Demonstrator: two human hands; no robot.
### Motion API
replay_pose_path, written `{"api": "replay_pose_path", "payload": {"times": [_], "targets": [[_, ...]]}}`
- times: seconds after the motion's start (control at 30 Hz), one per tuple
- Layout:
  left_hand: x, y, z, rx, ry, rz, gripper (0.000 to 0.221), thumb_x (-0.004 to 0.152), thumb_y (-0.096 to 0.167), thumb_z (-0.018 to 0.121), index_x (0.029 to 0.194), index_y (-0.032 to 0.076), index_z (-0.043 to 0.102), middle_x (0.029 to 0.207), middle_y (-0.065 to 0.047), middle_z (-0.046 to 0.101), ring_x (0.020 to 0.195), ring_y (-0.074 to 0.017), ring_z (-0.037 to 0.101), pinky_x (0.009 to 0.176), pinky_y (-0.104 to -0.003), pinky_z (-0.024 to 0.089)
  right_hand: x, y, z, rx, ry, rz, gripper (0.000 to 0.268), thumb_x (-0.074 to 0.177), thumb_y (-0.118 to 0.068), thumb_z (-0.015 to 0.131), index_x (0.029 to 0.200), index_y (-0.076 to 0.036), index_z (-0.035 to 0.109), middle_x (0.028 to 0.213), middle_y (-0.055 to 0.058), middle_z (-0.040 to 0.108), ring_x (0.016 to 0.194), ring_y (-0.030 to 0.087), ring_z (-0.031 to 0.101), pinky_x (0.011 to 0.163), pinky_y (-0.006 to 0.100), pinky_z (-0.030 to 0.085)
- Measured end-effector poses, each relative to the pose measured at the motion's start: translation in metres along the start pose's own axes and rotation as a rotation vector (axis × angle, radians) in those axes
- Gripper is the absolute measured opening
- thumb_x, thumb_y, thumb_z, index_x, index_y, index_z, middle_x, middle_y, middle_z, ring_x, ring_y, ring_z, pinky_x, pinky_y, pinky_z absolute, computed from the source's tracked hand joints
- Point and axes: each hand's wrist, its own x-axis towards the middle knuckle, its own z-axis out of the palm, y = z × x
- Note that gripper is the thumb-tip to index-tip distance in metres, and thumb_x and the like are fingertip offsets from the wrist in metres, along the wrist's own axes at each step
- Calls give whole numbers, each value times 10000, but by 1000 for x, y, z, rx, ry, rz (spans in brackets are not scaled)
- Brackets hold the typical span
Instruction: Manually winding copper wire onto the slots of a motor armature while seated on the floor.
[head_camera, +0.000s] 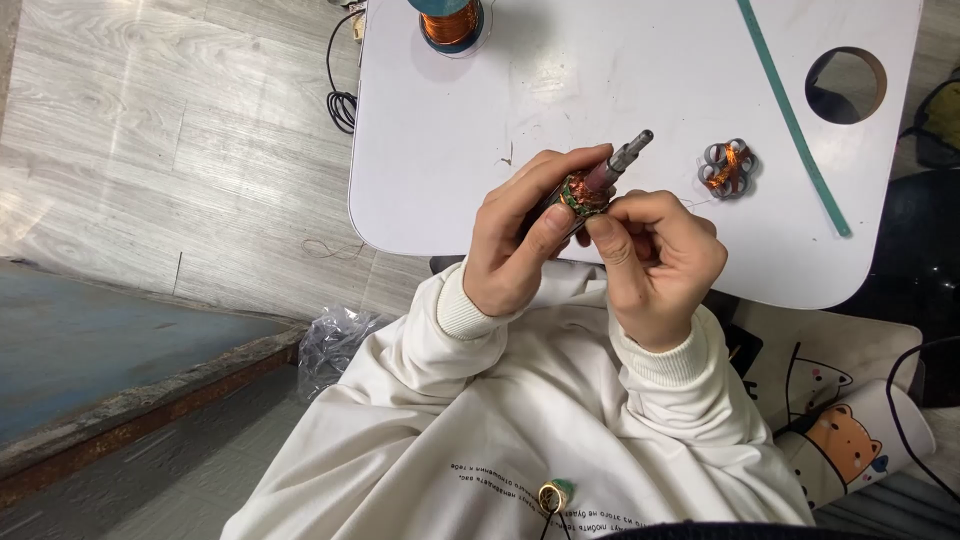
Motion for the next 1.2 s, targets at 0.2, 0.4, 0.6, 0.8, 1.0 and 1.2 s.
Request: {"api": "replay_pose_path", "payload": {"times": [0.2,0.4,0.6,0.8,1.0,1.2], "targets": [[-2,-6,-5,-10,-3,12,384,1007,189,593,1315,-40,590,954,-131,639,626,-109,595,534,-273,518,-2,6,1,-10,-9,-21,158,923,51,689,779,86,633,506,32,308,488,60,295,443,212,306],[-9,-10,-5,-142,19,-54,348,1010,165,568,1278,-53,602,932,-122,604,550,-96,536,463,-260,468,-6,8,-1,22,-24,-9,145,913,70,692,785,98,631,528,41,331,501,63,323,453,219,338],[-9,-8,-6,-188,21,-84,343,1004,187,576,1249,-50,615,947,-130,601,511,-76,469,425,-253,432,-7,12,-3,35,-29,-29,154,923,63,679,786,111,626,524,59,364,504,78,322,448,239,344],[-4,-9,-6,-160,12,-46,389,921,213,662,1209,-47,635,932,-113,598,579,-67,510,444,-243,456,-9,18,-3,50,-18,-55,150,920,67,674,788,113,619,518,65,349,505,90,323,459,242,345],[-7,-15,-13,-20,3,-15,363,883,253,676,1125,-17,676,824,-97,634,708,-71,526,489,-238,448,-9,16,-1,21,-28,-63,162,928,59,685,786,96,618,517,65,370,517,95,324,470,244,346],[-2,-9,-7,-11,-4,-43,339,870,232,681,1122,6,663,704,-78,588,612,-60,496,454,-239,411,-9,15,-3,-2,-20,-36,172,933,52,696,786,93,618,520,64,374,534,98,337,483,252,362]]}}
